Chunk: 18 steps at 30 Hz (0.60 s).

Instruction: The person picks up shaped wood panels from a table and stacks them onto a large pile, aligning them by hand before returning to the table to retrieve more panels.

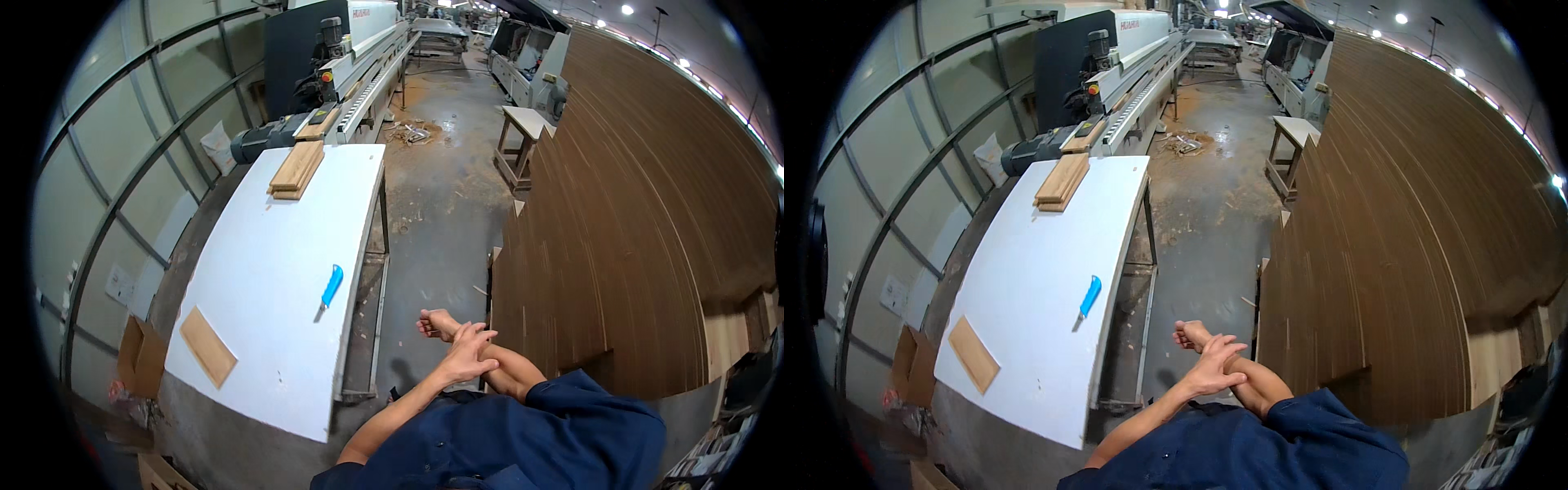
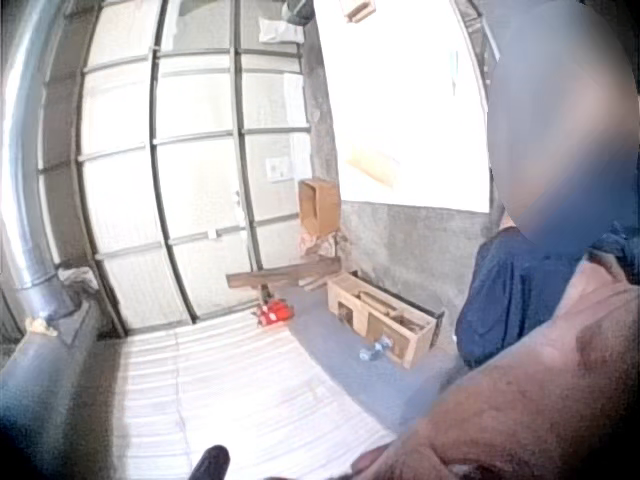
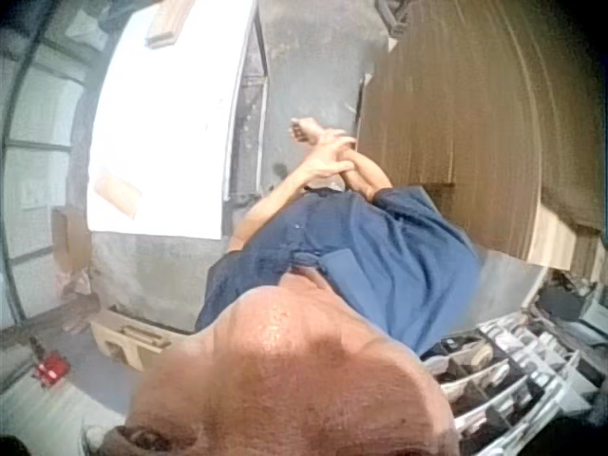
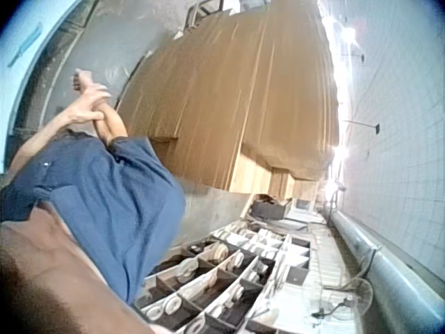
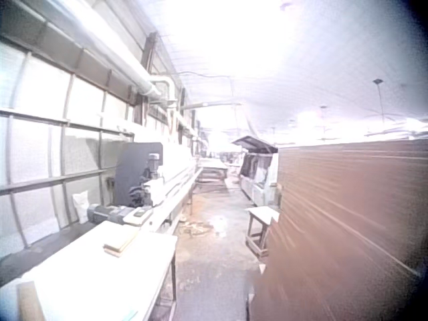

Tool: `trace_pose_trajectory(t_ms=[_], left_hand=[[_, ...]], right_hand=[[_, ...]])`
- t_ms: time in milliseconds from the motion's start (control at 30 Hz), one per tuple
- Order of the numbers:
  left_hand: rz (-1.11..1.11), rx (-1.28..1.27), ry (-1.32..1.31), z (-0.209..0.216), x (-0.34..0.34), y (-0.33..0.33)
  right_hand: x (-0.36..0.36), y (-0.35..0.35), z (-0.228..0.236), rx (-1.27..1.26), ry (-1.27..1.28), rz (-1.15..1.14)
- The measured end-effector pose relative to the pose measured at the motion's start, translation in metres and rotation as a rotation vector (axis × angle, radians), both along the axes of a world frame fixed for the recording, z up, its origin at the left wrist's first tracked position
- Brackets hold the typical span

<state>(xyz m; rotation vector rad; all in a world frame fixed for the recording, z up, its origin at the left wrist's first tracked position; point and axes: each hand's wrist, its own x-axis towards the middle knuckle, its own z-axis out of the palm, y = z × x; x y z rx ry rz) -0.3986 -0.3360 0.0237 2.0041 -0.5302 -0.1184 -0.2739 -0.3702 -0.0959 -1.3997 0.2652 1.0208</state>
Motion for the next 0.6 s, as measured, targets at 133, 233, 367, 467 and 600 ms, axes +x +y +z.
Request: trace_pose_trajectory(t_ms=[133, 233, 367, 467, 600], left_hand=[[-0.070, 0.024, -0.043, 0.006, 0.042, 0.027], [-0.070, 0.045, -0.038, -0.004, 0.072, 0.042], [0.003, 0.074, 0.043, -0.015, 0.126, 0.068], [0.072, 0.140, 0.016, -0.024, 0.176, 0.090], [0.223, 0.237, -0.151, -0.045, 0.270, 0.146]], right_hand=[[0.041, 0.032, 0.008, 0.003, -0.023, 0.030], [0.067, 0.053, 0.006, -0.011, -0.040, 0.052], [0.119, 0.082, -0.008, -0.023, -0.063, 0.117], [0.170, 0.105, -0.028, -0.023, -0.094, 0.191], [0.253, 0.140, -0.048, -0.038, -0.155, 0.320]])
